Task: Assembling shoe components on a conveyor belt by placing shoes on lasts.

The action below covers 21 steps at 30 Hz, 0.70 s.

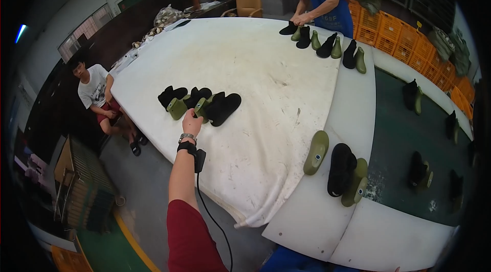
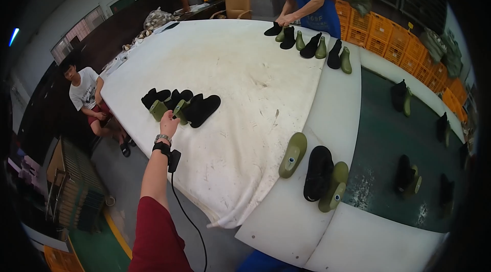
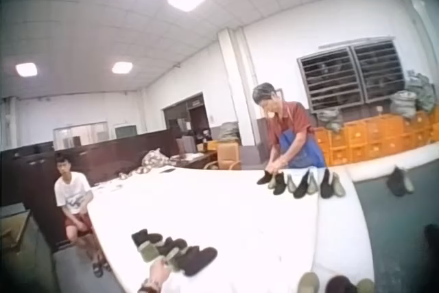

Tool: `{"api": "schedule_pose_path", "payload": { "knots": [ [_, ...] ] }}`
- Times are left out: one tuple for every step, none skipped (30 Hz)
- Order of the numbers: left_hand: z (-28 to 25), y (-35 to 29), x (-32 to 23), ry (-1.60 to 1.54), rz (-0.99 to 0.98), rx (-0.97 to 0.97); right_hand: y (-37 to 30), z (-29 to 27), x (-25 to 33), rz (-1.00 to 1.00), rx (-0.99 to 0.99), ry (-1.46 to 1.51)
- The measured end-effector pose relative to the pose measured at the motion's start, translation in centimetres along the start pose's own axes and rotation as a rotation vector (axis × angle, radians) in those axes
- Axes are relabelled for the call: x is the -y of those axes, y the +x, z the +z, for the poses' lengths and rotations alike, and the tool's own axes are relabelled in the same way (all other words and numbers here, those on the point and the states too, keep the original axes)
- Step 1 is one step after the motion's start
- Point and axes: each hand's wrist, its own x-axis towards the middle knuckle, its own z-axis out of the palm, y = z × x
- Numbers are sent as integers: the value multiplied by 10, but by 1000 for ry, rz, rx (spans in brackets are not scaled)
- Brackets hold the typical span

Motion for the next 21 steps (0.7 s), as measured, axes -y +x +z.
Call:
{"api": "schedule_pose_path", "payload": {
  "knots": [
    [12, 11, 2, -6, 5, 11, 19, 1, -18, 34, 158, 57],
    [23, 19, 2, -65, 34, 56, 47, -1, -39, 64, 314, 115],
    [32, 25, 1, -121, 62, 99, 63, 3, -48, 95, 474, 173],
    [33, 31, -3, -94, 17, 241, 61, 12, -47, 159, 491, 114],
    [35, 33, -6, -94, 22, 254, 56, 15, -50, 167, 479, 117],
    [36, 32, -12, 50, -18, 275, 24, 27, -31, 179, 407, 96],
    [43, 31, -14, 196, -53, 297, 1, 39, -14, 193, 332, 76],
    [50, 42, 2, 223, -25, 143, -11, 49, 5, 203, 341, 61],
    [58, 45, 3, 107, 10, 85, -22, 43, 6, 230, 313, 42],
    [63, 52, 6, 192, 23, 83, 49, 32, -31, 260, 261, 42],
    [73, 57, 3, 228, 50, 77, 100, 3, -71, 94, 780, 454],
    [68, 54, 5, 260, 124, 71, 90, 21, -75, 47, 695, 433],
    [53, 59, 19, 252, 88, 53, 81, 37, -63, 128, 705, 428],
    [48, 46, 7, 273, 103, 41, 63, 47, -48, 147, 636, 402],
    [54, 32, 2, 229, 106, 31, 48, 53, -38, 167, 572, 377],
    [59, 13, -16, 209, 158, 74, 45, 54, -35, 139, 551, 427],
    [64, -14, -41, 199, 208, 109, 43, 56, -36, 115, 539, 474],
    [69, -39, -62, 223, 232, 146, 37, 57, -33, 129, 532, 481],
    [74, -67, -85, 247, 253, 179, 32, 57, -29, 141, 505, 459],
    [79, -98, -113, 249, 287, 218, 29, 52, -27, 144, 477, 435],
    [84, -125, -140, 249, 321, 250, 29, 48, -28, 141, 477, 441]
  ]
}}
